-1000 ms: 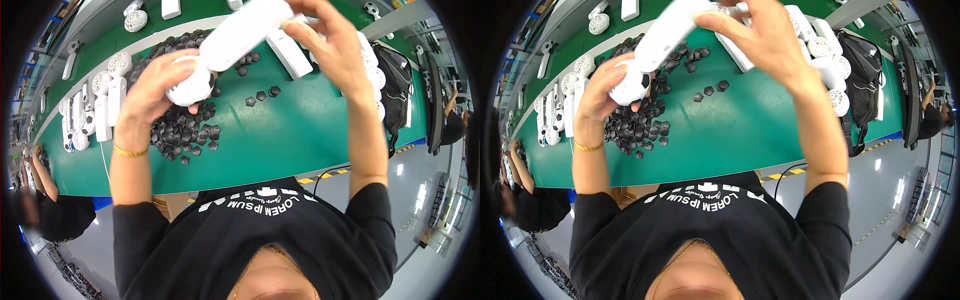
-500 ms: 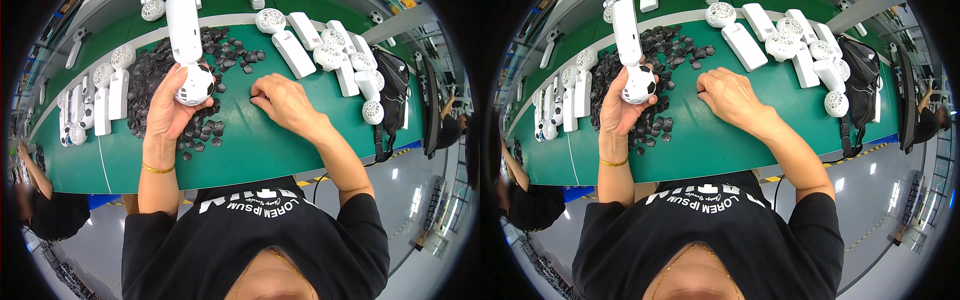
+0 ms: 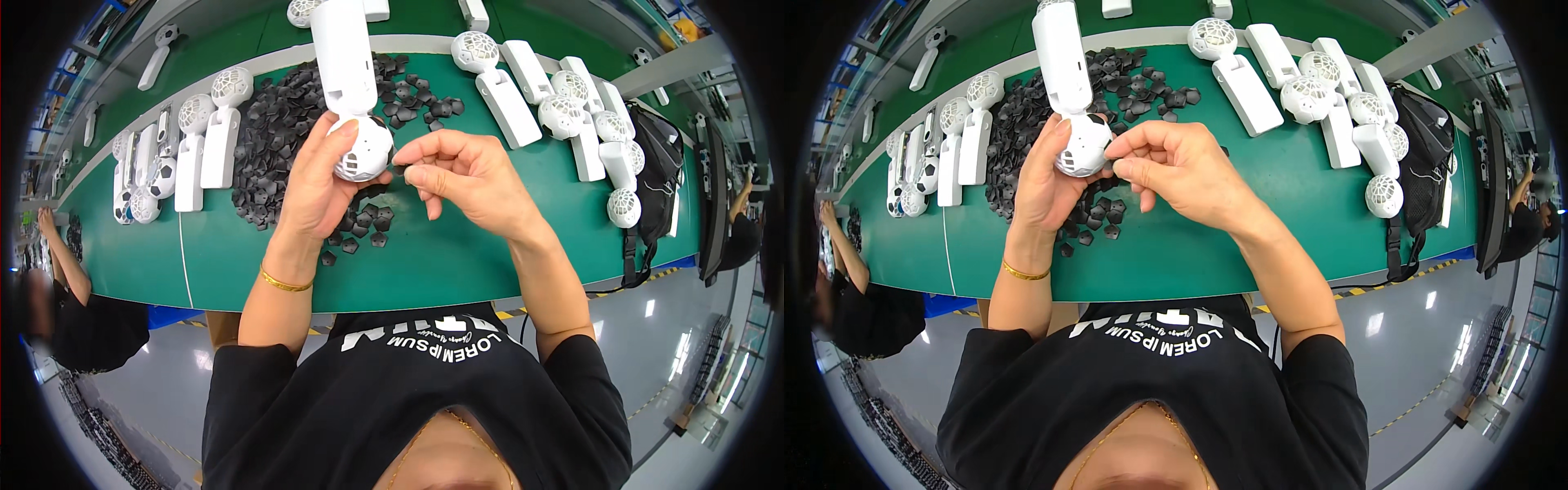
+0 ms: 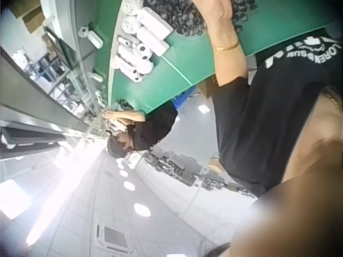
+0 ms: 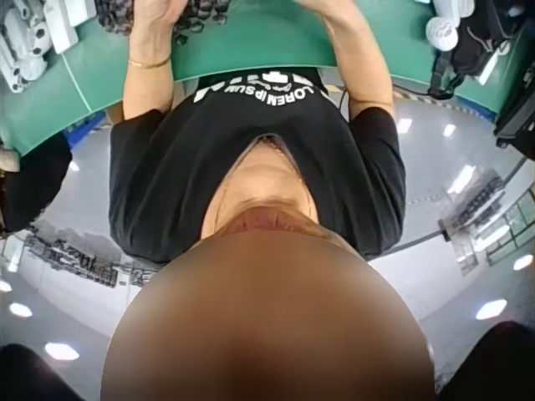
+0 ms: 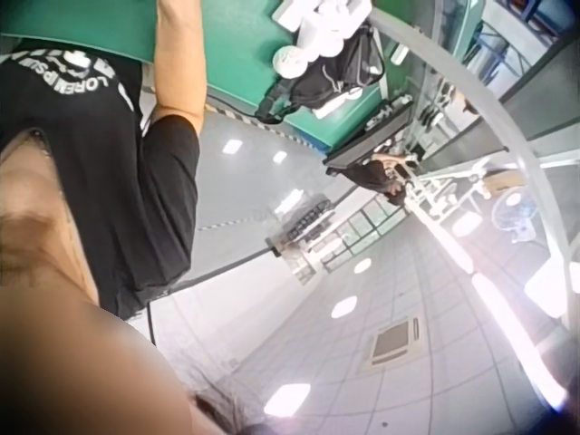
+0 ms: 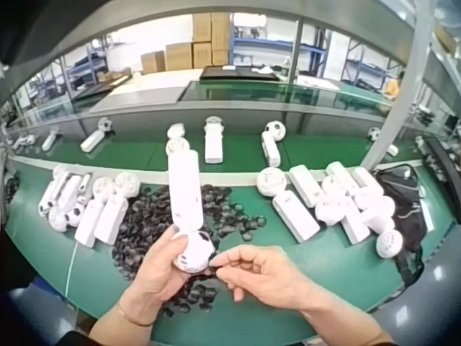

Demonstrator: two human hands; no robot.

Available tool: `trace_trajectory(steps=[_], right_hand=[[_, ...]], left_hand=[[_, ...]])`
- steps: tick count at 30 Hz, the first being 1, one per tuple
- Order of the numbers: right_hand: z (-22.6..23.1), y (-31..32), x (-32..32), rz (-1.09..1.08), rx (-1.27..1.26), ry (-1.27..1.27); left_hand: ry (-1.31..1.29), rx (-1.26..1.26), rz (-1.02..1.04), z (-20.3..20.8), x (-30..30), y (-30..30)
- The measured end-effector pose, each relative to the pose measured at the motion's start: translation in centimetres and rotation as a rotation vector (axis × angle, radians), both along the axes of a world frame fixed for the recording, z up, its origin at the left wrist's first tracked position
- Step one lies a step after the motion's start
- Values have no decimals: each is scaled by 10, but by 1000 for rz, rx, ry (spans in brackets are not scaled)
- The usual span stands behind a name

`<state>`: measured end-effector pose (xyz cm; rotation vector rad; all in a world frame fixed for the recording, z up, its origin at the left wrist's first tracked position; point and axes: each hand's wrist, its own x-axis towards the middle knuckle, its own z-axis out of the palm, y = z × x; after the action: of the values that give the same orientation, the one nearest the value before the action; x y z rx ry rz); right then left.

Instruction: Assembling small soccer ball-shaped security cameras by manually attaching housing and internal components.

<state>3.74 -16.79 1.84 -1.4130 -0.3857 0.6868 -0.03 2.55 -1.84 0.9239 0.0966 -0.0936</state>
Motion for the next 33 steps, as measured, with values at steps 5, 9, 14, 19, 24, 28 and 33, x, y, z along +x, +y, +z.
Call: trace_trajectory(steps=[5, 9, 14, 19, 24, 28, 33], right_hand=[[-5, 15, -1, -92, -155, -542], [-7, 23, 2, -102, -131, -698], [0, 25, 9, -87, -169, -710], [6, 25, 17, -54, -230, -775], [4, 30, 23, -5, -244, -604], [0, 37, 26, 6, -257, -630], [-24, 25, 36, -79, -186, -359]], left_hand=[[-26, 37, 32, 1, -2, -5], [-46, 108, 51, 3, -3, -9], [-58, 112, 56, 0, -2, -8], [-80, 132, 53, -1, -3, -8], [-109, 155, 89, 0, -2, -9], [-112, 204, 133, 3, -2, -4], [-101, -55, 194, 7, 1, 5]])
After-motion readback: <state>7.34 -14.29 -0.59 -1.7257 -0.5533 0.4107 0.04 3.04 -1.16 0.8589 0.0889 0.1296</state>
